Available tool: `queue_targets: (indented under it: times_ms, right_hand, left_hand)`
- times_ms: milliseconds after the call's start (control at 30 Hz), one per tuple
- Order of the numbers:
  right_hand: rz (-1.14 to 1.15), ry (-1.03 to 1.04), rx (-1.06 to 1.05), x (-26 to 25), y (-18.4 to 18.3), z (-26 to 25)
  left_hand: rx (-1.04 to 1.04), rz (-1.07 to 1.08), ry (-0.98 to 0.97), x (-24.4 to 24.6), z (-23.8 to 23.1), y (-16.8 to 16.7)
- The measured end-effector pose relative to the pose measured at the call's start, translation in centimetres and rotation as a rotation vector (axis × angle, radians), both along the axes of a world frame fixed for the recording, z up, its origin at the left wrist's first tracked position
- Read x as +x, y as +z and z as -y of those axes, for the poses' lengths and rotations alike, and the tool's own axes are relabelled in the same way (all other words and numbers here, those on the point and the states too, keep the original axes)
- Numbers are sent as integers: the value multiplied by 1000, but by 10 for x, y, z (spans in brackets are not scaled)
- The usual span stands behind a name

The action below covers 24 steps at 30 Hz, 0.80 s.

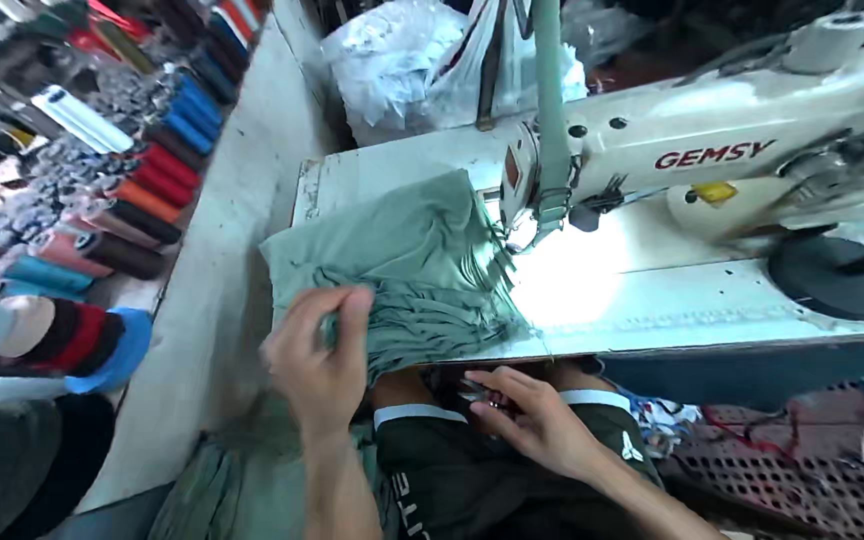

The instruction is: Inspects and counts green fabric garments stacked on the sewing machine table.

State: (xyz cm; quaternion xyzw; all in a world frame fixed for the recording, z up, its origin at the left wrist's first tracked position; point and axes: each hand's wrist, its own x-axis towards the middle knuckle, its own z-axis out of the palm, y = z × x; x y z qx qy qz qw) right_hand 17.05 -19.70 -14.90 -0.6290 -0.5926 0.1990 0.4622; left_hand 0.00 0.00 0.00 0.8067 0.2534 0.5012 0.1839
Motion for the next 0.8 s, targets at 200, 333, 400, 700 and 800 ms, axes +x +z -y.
queue_targets:
  times_ms: [200, 333, 400, 700, 800]
  right_hand:
    - [87, -78, 128, 18, 46, -38]
    - [97, -79, 130, 14, 48, -53]
    - [99, -67, 116, 11, 48, -60]
    - [70, -36, 85, 7, 50, -66]
    - [101, -42, 126, 5, 50, -62]
  left_hand:
    - [-282, -602, 177, 24, -29, -39]
    - [-314, -656, 164, 25, -29, -49]
    - [-248, -625, 159, 25, -35, -57]
    - [29, -717, 111, 21, -38, -57]
    - [-66, -832, 95, 36, -34, -46]
